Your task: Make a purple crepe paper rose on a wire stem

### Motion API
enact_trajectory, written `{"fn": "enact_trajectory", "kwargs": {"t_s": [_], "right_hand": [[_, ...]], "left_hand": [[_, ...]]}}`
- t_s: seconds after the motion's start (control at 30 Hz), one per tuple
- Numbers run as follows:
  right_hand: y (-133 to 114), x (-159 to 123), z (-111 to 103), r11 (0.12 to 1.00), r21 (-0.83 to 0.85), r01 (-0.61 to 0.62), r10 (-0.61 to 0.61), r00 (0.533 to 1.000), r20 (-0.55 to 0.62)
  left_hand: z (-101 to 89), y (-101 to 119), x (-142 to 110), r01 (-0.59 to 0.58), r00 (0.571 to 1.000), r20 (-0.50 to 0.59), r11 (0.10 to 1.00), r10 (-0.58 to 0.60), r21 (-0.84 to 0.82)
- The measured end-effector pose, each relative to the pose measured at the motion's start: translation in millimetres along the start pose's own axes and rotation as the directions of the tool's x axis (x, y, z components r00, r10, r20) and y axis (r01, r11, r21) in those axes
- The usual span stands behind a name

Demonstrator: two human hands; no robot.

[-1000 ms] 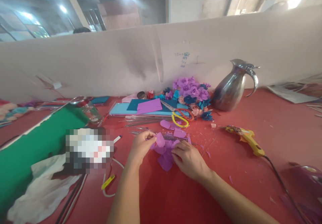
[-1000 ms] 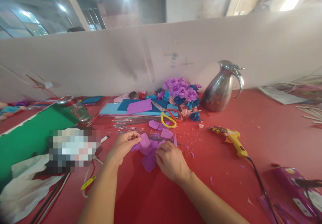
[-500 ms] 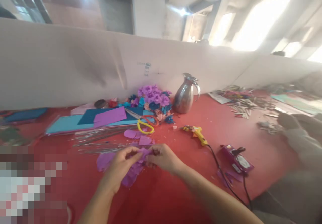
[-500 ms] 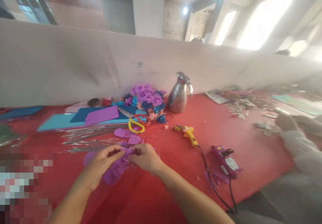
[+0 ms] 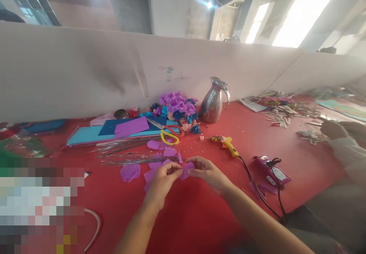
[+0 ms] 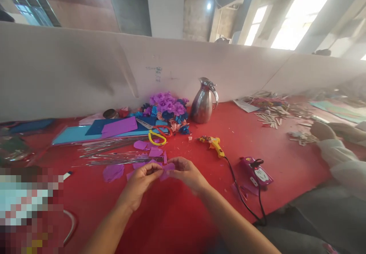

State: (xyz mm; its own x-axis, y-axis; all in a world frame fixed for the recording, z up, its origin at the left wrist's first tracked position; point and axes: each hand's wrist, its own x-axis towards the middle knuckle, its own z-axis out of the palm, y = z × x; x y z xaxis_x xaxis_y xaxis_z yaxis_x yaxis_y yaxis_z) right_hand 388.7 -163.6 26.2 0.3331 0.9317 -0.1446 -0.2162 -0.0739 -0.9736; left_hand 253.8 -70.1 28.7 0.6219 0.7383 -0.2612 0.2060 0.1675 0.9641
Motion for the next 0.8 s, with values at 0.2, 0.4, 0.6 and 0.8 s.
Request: {"fn": "enact_trajectory", "kwargs": {"t_s": [0.2, 0.4, 0.6, 0.8], "right_hand": [[16.4, 4.9, 16.6, 0.994, 0.107, 0.015, -0.004, 0.995, -0.105], [17.2, 6.3, 10.0, 1.000, -0.023, 0.009, -0.010, 0.999, -0.047], [8.7, -0.4, 5.8, 0.995, -0.100, 0.019, -0.023, 0.999, -0.040], [16.7, -1.8, 3.9, 1.000, -0.023, 0.018, -0.017, 0.999, 0.030]], "left_hand": [[-0.9, 0.1, -0.9, 0.065, 0.996, -0.058, 0.987, -0.074, -0.149], [-3.0, 3.5, -2.3, -0.014, 1.000, -0.021, 1.000, 0.013, -0.019], [-4.4, -0.4, -0.1, -0.059, 0.998, -0.029, 0.996, 0.061, 0.072], [-1.6, -3.5, 1.2, 0.054, 0.997, -0.059, 0.997, -0.058, -0.060]]}}
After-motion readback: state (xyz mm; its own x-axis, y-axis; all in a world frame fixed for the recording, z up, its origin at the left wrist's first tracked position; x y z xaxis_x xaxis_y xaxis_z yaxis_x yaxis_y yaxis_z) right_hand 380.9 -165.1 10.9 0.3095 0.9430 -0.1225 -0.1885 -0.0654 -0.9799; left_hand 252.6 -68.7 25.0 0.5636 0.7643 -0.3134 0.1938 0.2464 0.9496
